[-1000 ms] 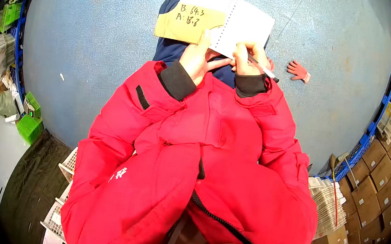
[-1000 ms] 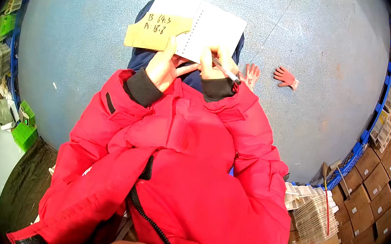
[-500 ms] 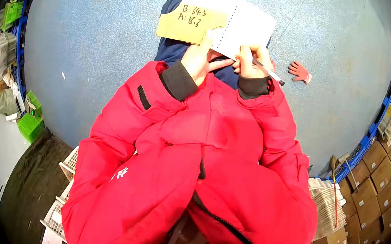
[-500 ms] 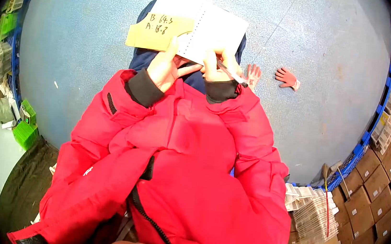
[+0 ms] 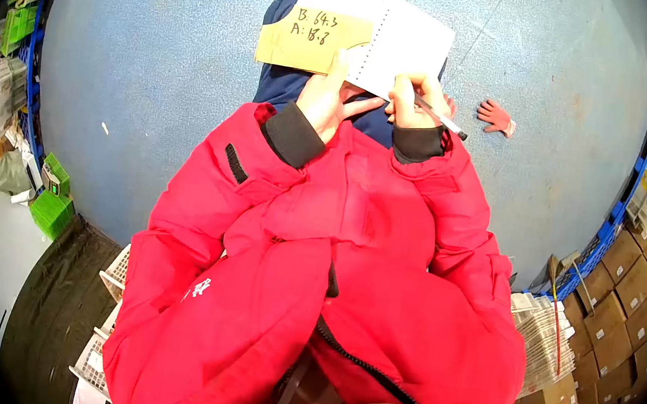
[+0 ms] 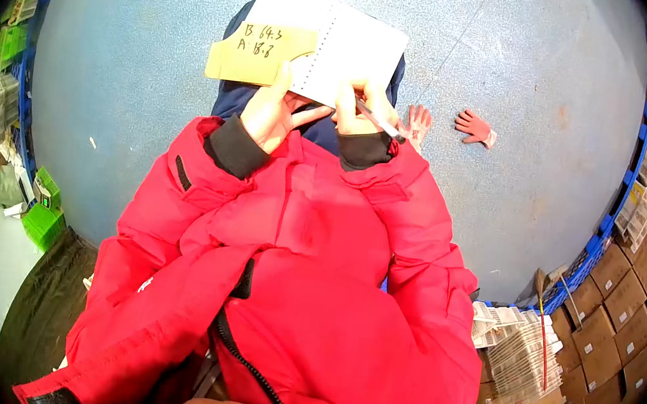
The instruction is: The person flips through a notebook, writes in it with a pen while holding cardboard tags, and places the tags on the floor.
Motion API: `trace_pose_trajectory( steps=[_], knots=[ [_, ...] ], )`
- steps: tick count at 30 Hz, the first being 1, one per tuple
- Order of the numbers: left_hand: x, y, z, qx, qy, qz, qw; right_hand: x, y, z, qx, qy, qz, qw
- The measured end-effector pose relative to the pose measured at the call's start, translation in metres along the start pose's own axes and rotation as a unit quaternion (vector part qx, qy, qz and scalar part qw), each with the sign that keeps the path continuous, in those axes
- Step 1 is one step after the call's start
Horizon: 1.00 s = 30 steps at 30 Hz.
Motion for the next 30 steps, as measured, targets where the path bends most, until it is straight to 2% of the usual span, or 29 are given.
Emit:
trace_pose_trajectory(
  steps=[7, 12, 15, 24, 30],
  knots=[
    [-0.0033, 0.0031, -0.0042, 0.007, -0.004, -0.027, 1.0, -0.0006, -0.0015, -0.0081, 0.02, 0.033, -0.012, 0.999],
    [-0.002, 0.0033, -0.0029, 0.005, -0.002, -0.021, 1.0, 0.0007, -0.0005, -0.0026, -0.001, 0.009, 0.005, 1.0],
    [-0.0015, 0.0012, -0.0017, -0.002, 0.004, -0.014, 1.0, -0.0007, -0.0008, -0.0043, 0.011, 0.042, -0.006, 0.999],
    [-0.0007, 0.0014, -0.0021, 0.0, 0.009, -0.021, 1.0, 0.0008, -0.0004, -0.0022, -0.013, -0.022, -0.003, 1.0],
    [-0.0029, 0.0015, -0.0045, -0.012, 0.006, -0.009, 1.0, -0.0019, -0.0037, -0.0029, 0.035, 0.026, -0.016, 0.999]
  ],
)
Point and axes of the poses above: each hand's wrist, its own x-axis towards the middle knuckle, its own y-axis out of the palm, z = x × y, the point moved 5 cm from there along x, towards the middle knuckle, and after that the axes turned 2 degrees about -z, right-handed, at the moved point
